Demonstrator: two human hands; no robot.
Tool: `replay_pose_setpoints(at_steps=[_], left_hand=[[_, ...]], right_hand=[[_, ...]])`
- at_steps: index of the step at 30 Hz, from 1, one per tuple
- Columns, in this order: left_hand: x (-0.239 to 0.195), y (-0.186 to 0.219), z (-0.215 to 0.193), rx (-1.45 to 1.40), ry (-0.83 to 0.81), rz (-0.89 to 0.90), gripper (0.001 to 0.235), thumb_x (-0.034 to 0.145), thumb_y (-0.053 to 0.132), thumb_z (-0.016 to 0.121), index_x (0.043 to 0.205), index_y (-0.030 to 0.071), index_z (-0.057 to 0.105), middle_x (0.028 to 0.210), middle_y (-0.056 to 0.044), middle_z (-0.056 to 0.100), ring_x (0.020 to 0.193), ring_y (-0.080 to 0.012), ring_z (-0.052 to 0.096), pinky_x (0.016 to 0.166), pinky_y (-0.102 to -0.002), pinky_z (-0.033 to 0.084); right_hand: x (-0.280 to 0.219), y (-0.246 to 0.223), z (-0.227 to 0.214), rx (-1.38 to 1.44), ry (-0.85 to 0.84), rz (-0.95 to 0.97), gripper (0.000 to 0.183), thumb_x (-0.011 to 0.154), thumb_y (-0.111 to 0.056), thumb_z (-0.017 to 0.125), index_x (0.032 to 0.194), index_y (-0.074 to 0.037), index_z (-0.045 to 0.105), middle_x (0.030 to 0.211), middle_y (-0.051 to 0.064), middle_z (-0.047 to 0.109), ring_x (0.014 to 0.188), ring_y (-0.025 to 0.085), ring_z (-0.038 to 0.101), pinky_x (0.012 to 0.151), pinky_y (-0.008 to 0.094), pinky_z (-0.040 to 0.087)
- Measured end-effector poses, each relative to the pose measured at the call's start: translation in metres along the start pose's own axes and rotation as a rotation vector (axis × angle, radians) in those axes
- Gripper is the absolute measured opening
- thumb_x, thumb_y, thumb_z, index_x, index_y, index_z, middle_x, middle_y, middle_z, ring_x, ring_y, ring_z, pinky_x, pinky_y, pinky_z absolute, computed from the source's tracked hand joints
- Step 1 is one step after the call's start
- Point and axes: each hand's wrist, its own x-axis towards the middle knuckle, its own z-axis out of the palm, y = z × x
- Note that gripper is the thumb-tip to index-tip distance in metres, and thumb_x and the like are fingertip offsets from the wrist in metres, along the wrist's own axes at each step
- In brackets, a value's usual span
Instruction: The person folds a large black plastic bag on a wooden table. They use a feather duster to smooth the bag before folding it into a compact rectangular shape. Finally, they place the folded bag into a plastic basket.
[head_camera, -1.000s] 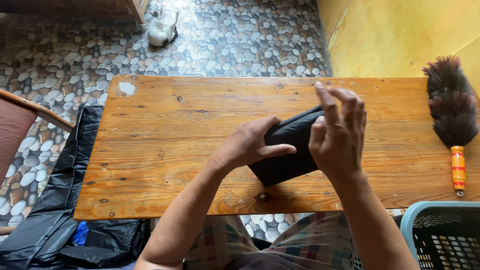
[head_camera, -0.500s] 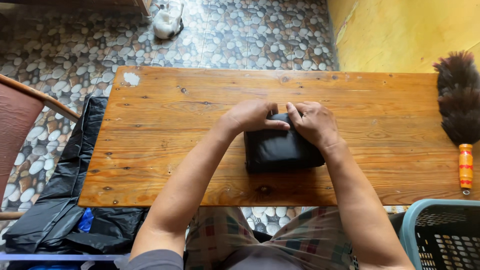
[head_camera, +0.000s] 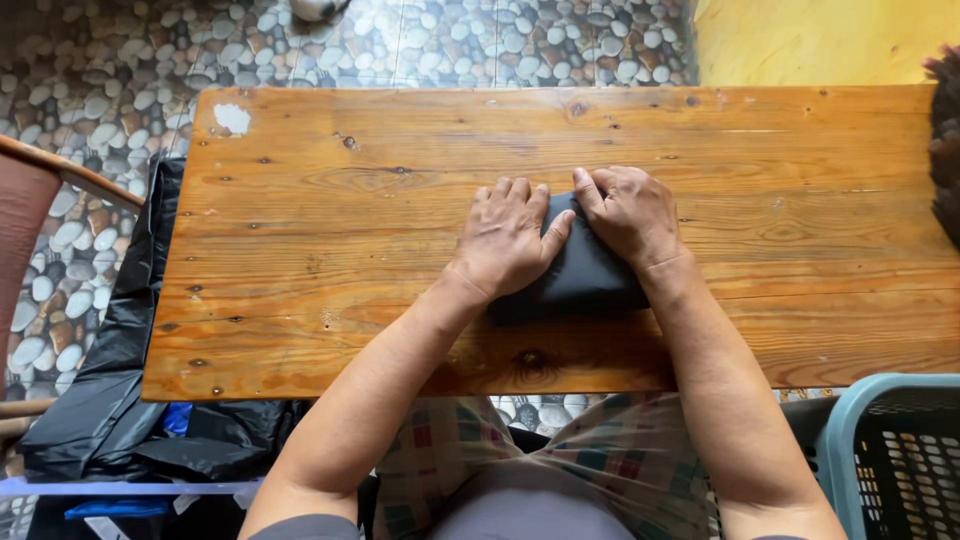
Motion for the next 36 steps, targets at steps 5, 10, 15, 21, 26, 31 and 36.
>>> replay_pose_setpoints(at_steps=[5,10,15,21,26,31,36], left_hand=[[0.002,-0.001,-0.001,0.013,-0.004,0.005,0.071,0.102,0.064,0.026,0.122,0.006,0.062,0.103,-0.015,0.058,0.109,-0.0363,0.054,0.09,-0.048,0.04],[0.001,0.001,-0.006,0.011,-0.035,-0.002,0.073,0.101,0.064,0.025,0.126,0.006,0.062,0.107,-0.017,0.058,0.112,-0.0376,0.055,0.095,-0.049,0.04],[0.0,0.0,-0.009,0.014,-0.018,0.014,0.072,0.102,0.062,0.024,0.124,0.006,0.062,0.106,-0.019,0.058,0.111,-0.0388,0.055,0.094,-0.049,0.041],[0.0,0.004,-0.009,0.057,0.025,0.017,0.062,0.103,0.049,0.027,0.134,0.005,0.06,0.122,-0.022,0.059,0.124,-0.0384,0.052,0.104,-0.051,0.036],[-0.015,0.03,-0.046,0.056,0.129,0.019,0.059,0.108,0.034,0.027,0.149,-0.002,0.05,0.141,-0.03,0.056,0.141,-0.0431,0.047,0.12,-0.059,0.025],[-0.028,0.032,-0.036,0.006,-0.031,-0.029,0.079,0.104,0.059,0.025,0.154,0.001,0.044,0.156,-0.032,0.044,0.152,-0.0427,0.032,0.125,-0.061,0.008],[-0.034,0.023,-0.017,0.033,0.003,-0.011,0.079,0.103,0.06,0.031,0.154,0.0,0.042,0.152,-0.03,0.047,0.148,-0.0407,0.038,0.124,-0.061,0.01]], right_hand=[[0.001,0.001,0.005,0.011,0.063,-0.02,0.057,0.11,-0.057,0.047,0.073,-0.015,0.061,0.081,0.013,0.063,0.094,0.035,0.067,0.076,0.048,0.054],[0.001,0.0,-0.002,-0.219,0.216,-0.208,0.053,0.112,-0.057,0.051,0.078,-0.021,0.068,0.083,0.007,0.066,0.091,0.031,0.068,0.088,0.045,0.049],[-0.018,-0.038,-0.043,-0.108,0.016,-0.159,0.05,0.115,-0.053,0.035,0.123,-0.02,0.072,0.124,0.014,0.067,0.126,0.041,0.056,0.113,0.065,0.031],[-0.031,-0.028,-0.017,-0.049,-0.042,-0.151,0.049,0.114,-0.054,0.033,0.139,-0.026,0.065,0.123,0.011,0.067,0.132,0.035,0.052,0.111,0.057,0.038],[-0.032,-0.022,-0.01,-0.039,-0.001,-0.151,0.048,0.114,-0.052,0.034,0.139,-0.025,0.064,0.116,0.011,0.067,0.128,0.033,0.053,0.107,0.053,0.042],[-0.032,-0.015,0.0,-0.041,0.029,-0.152,0.045,0.113,-0.052,0.038,0.138,-0.027,0.065,0.115,0.01,0.066,0.127,0.034,0.053,0.109,0.055,0.04],[-0.035,-0.02,-0.003,-0.057,0.072,-0.178,0.043,0.112,-0.053,0.04,0.132,-0.027,0.068,0.11,0.008,0.066,0.123,0.032,0.055,0.103,0.054,0.044]])
